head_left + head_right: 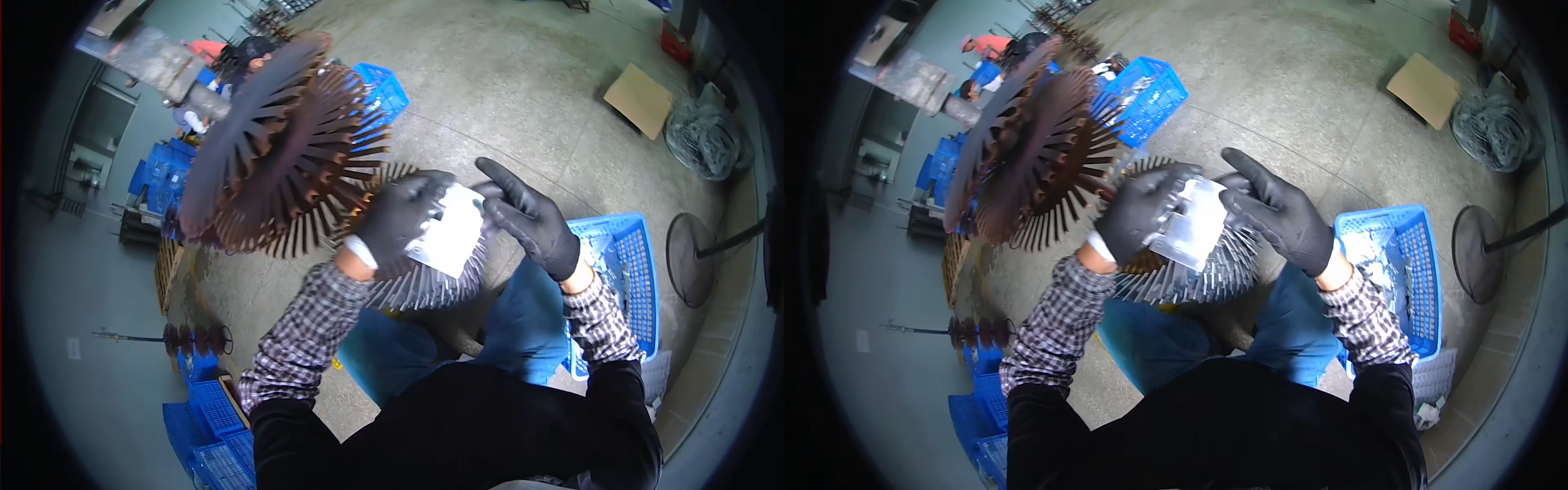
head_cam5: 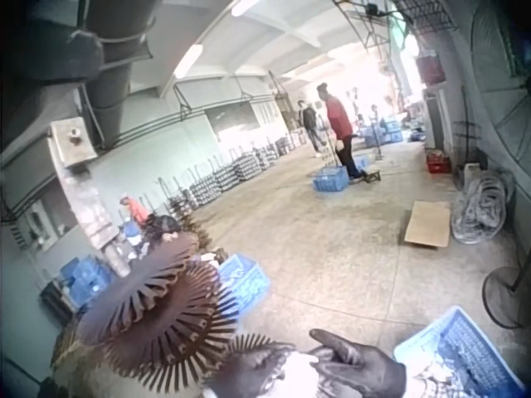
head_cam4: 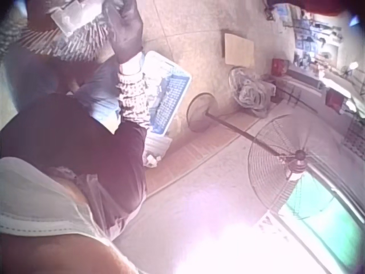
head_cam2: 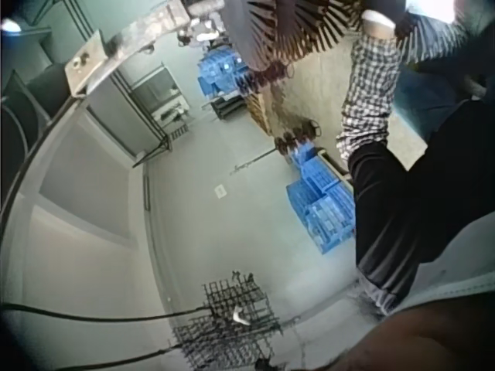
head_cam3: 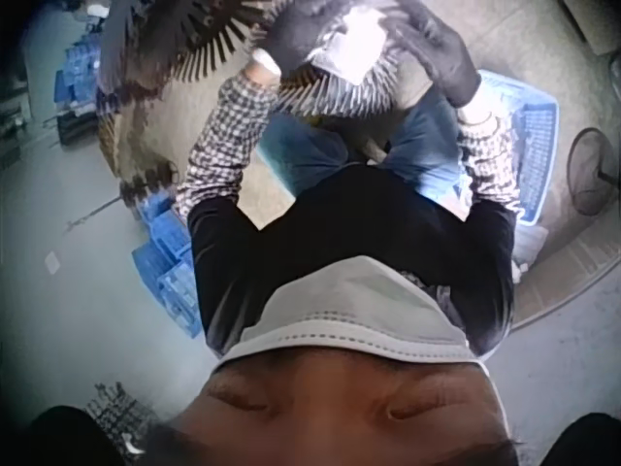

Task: Assembling small metal parts or shims into a large circular component with fins.

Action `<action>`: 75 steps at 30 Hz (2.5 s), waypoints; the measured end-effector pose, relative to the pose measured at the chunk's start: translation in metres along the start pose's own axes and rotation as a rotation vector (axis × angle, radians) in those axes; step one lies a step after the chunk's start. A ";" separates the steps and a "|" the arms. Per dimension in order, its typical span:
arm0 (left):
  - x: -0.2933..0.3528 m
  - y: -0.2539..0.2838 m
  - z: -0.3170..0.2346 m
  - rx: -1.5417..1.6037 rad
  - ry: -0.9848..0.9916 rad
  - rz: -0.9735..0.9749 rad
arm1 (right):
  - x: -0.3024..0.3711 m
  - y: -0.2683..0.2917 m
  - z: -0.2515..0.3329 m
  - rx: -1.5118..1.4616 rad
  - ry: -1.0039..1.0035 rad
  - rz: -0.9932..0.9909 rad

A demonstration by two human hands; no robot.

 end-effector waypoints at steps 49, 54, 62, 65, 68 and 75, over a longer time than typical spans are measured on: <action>0.037 -0.022 0.015 -1.040 -0.268 -0.032 | -0.057 0.060 -0.116 0.633 0.016 -0.078; 0.032 -0.018 0.024 -1.053 -0.212 0.003 | -0.065 0.059 -0.122 0.597 -0.050 -0.051; 0.029 -0.019 0.021 -1.022 -0.164 0.017 | -0.069 0.058 -0.124 0.551 -0.077 0.003; 0.028 -0.019 0.021 -1.036 -0.163 0.025 | -0.068 0.058 -0.121 0.531 -0.064 0.007; 0.030 -0.018 0.022 -1.034 -0.186 0.017 | -0.070 0.059 -0.125 0.544 -0.093 0.016; 0.031 -0.020 0.019 -1.083 -0.149 0.036 | -0.071 0.057 -0.130 0.833 -0.075 0.062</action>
Point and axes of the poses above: each hand's wrist, its own x-axis away from the middle knuckle, its own y-axis out of the back of the hand, z = x × y, the point moved 5 cm from there along -x, towards the middle knuckle, and after that the axes turned 4 degrees about -y, right-handed, at the moved point
